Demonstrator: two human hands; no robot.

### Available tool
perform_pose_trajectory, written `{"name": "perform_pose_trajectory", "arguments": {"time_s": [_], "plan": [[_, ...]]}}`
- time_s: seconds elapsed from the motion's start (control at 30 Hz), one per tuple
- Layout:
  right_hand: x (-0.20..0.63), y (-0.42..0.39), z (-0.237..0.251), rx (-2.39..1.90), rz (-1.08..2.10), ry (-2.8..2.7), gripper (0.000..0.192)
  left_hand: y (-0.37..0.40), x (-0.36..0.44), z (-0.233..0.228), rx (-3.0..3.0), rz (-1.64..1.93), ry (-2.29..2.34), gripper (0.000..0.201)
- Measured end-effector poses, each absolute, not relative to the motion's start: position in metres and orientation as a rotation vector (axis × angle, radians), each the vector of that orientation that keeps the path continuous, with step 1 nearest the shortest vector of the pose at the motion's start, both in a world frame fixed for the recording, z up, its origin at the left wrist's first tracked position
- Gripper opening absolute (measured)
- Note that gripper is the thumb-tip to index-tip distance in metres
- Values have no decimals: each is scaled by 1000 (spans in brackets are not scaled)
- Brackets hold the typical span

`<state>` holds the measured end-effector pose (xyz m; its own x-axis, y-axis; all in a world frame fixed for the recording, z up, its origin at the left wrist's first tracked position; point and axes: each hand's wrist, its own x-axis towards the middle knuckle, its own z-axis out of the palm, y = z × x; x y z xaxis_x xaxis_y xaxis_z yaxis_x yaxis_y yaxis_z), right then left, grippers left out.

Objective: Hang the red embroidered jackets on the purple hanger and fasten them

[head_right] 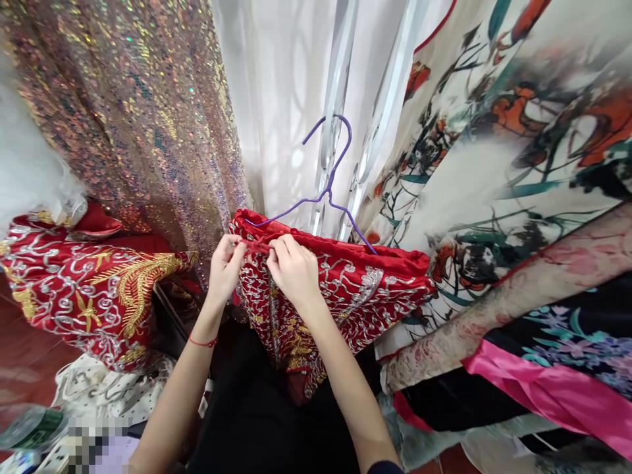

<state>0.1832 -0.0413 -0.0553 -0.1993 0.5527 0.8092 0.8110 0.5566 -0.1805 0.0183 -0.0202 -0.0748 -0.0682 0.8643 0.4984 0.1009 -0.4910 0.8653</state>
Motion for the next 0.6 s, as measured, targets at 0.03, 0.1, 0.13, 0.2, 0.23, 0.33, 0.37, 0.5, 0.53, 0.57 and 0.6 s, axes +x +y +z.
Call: {"name": "perform_pose_trajectory", "arguments": {"time_s": [0.03,0.1,0.13,0.2,0.23,0.33,0.37,0.5,0.53,0.57,0.6], "plan": [[185,-41,-57,-1120,-389,-1833,18,-19,16,-74,1650,1659,1126,17],[190,-41,-58,-1135,-466,-1760,15,-15,12,-71,1750,1711,1265,16],[193,-40,-59,-1142,-502,-1738,15,-12,10,-71,1793,1726,1305,15],[198,-39,-58,-1163,-548,-1718,15,-7,8,-70,1850,1743,1345,14],[200,-38,-58,-1177,-560,-1712,16,-5,8,-69,1864,1754,1360,15],[207,-38,-55,-1219,-568,-1692,19,1,10,-68,1907,1771,1495,18],[209,-38,-54,-1228,-573,-1687,19,2,10,-67,1928,1776,1571,19],[217,-38,-50,-1243,-640,-1687,20,8,6,-65,2068,1821,1779,22],[218,-38,-49,-1247,-657,-1690,20,11,4,-65,2122,1821,1799,23],[219,-37,-49,-1253,-667,-1697,20,14,2,-65,2172,1815,1815,25],[219,-37,-48,-1260,-667,-1709,21,17,-1,-64,2208,1803,1835,25]]}}
